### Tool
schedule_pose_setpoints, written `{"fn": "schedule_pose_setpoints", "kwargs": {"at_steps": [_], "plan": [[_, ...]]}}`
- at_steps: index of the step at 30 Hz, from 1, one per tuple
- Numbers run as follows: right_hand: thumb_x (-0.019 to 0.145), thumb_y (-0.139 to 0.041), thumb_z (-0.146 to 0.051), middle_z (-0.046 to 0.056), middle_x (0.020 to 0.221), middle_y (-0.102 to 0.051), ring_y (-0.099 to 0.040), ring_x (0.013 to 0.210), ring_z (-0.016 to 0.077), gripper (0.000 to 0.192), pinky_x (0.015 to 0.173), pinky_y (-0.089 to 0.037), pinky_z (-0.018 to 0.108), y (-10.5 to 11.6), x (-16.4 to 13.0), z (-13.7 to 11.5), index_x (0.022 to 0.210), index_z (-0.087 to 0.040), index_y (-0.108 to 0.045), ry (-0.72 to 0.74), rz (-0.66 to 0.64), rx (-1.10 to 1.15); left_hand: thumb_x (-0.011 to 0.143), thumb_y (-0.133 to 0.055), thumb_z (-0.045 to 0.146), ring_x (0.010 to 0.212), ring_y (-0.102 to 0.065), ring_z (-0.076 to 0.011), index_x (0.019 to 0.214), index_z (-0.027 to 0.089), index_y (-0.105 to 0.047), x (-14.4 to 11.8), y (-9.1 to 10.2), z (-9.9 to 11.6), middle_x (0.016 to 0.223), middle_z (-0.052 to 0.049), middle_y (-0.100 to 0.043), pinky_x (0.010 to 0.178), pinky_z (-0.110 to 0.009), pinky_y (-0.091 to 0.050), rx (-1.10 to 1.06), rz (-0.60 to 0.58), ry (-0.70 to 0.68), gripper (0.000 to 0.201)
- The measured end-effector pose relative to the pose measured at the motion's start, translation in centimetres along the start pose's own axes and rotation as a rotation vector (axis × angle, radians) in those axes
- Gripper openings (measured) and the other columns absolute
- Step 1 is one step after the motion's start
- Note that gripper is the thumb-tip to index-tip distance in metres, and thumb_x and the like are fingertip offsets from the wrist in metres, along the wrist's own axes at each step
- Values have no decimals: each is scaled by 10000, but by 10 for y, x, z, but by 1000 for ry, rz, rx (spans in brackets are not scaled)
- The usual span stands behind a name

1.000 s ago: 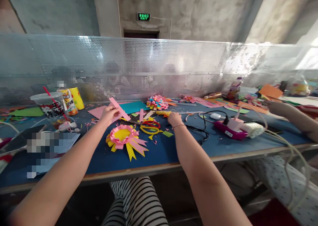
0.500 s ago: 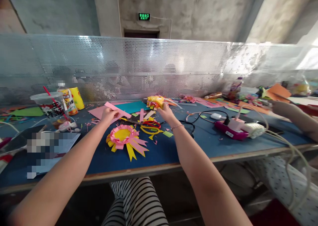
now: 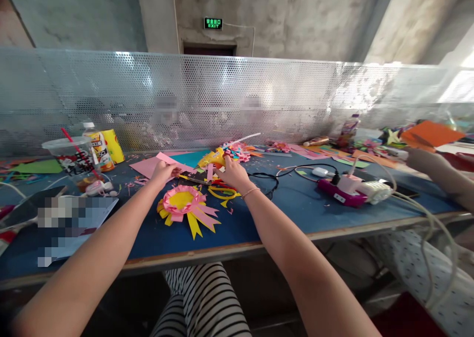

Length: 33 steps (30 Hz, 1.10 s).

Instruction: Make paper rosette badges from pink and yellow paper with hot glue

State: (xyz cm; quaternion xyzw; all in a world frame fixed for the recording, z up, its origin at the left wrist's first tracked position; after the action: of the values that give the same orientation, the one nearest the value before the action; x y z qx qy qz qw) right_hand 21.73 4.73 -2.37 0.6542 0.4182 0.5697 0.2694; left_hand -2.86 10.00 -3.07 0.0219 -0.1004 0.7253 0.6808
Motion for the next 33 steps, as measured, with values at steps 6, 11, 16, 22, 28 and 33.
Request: {"fn": "schedule_pose_setpoints", "kwargs": {"at_steps": [6, 11, 16, 22, 28, 33], "plan": [[831, -464, -560, 169, 1189, -590, -573, 1068, 300, 616, 806, -450, 343, 1, 1, 4, 1271, -135, -401, -12, -20, 4, 734, -579, 108, 540, -643, -166, 751, 147, -513, -1, 0, 0, 553, -37, -622, 592, -285, -525, 5, -11, 3, 78], [828, -486, -523, 161, 1238, -570, -583, 1045, 287, 591, 781, -452, 325, 1, 0, 3, 1276, -150, -391, 25, -23, -21, 747, -566, 100, 535, -641, -160, 742, 148, -501, -4, -2, 2, 561, -40, -625, 572, -270, -518, 2, -19, 10, 81], [835, -486, -489, 163, 1231, -575, -592, 1027, 281, 551, 761, -456, 319, 2, 0, 3, 1262, -150, -404, 19, -32, -32, 737, -579, 108, 557, -649, -166, 741, 154, -501, -3, -1, 1, 562, -34, -621, 574, -267, -519, -16, -1, 24, 91], [846, -479, -447, 176, 1226, -577, -597, 1025, 282, 512, 766, -459, 323, 3, 0, 3, 1246, -132, -421, 33, -27, -54, 714, -606, 114, 544, -644, -155, 744, 167, -487, 2, 2, -4, 580, -35, -634, 568, -260, -525, -28, -11, 8, 133], [861, -483, -371, 164, 1146, -621, -608, 988, 260, 451, 789, -448, 309, 5, 1, 1, 1228, -114, -430, 113, -29, -73, 680, -625, 95, 552, -649, -164, 747, 162, -505, 2, 0, -3, 570, -29, -626, 583, -270, -533, -33, 18, 21, 153], [866, -483, -353, 155, 1108, -635, -619, 947, 256, 449, 765, -447, 308, 5, 0, 1, 1238, -108, -421, 142, -18, -73, 692, -595, 87, 535, -640, -154, 736, 164, -488, 2, -1, -2, 549, -25, -618, 568, -261, -533, -43, 23, 39, 139]]}}
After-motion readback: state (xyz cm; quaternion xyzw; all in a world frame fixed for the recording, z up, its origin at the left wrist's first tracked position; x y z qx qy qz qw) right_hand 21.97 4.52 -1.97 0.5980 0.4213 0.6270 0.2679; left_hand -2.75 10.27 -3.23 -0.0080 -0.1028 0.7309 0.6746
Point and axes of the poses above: each hand's wrist, its own x-axis towards the middle knuckle, its own y-axis out of the back of the hand, z = x × y, the point moved 1 cm from there along x, towards the middle knuckle
